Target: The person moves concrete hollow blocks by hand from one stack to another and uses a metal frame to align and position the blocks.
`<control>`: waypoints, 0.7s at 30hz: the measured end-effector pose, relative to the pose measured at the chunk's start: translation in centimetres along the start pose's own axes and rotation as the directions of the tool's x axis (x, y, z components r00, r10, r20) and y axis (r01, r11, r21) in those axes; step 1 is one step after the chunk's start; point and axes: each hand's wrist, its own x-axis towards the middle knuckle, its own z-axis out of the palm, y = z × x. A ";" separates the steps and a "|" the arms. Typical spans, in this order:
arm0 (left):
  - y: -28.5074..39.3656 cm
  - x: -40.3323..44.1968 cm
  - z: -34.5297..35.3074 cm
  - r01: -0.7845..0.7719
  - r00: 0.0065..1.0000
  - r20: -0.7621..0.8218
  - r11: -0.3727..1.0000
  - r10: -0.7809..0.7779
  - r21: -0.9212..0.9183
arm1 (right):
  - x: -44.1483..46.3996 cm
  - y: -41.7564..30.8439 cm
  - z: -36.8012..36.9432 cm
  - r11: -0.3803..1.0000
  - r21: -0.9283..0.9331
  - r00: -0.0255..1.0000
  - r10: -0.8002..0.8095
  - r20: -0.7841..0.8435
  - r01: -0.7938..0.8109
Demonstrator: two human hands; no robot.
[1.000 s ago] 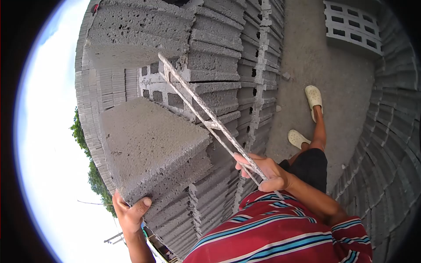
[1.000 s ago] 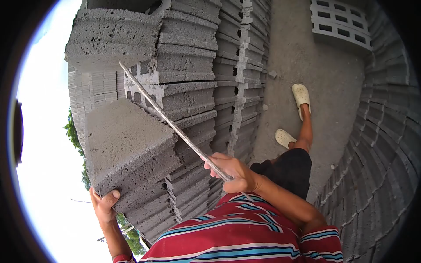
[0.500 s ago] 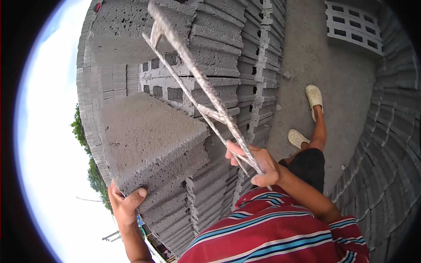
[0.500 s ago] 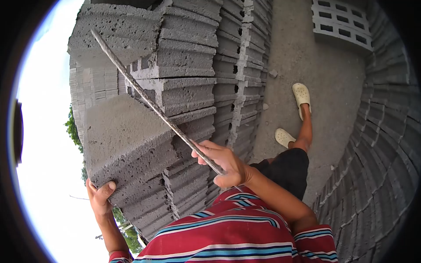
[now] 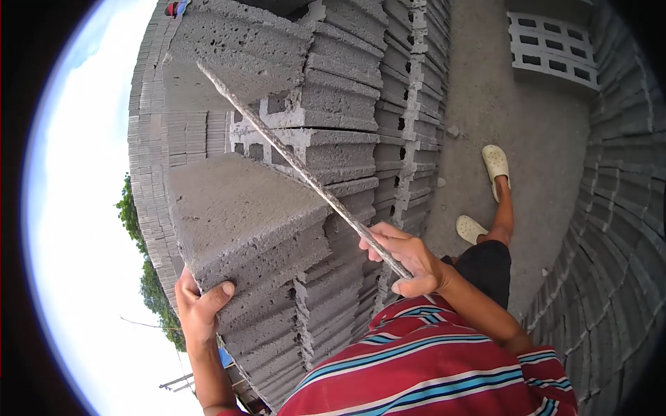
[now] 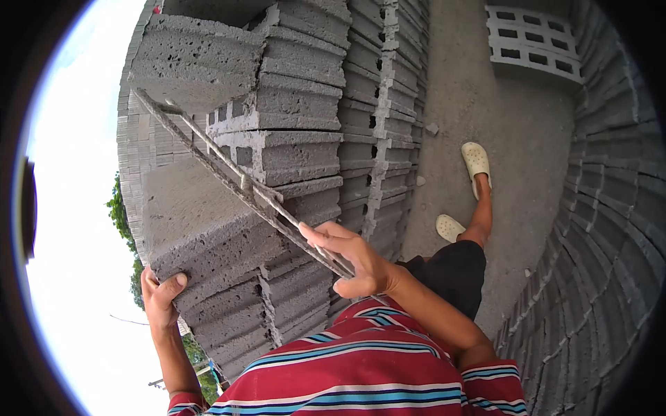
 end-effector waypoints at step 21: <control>-2.0 -0.2 -0.3 -0.408 0.657 -0.269 0.631 0.705 0.660 | 10.7 -19.8 18.3 0.529 -0.821 0.976 -0.074 0.206 0.214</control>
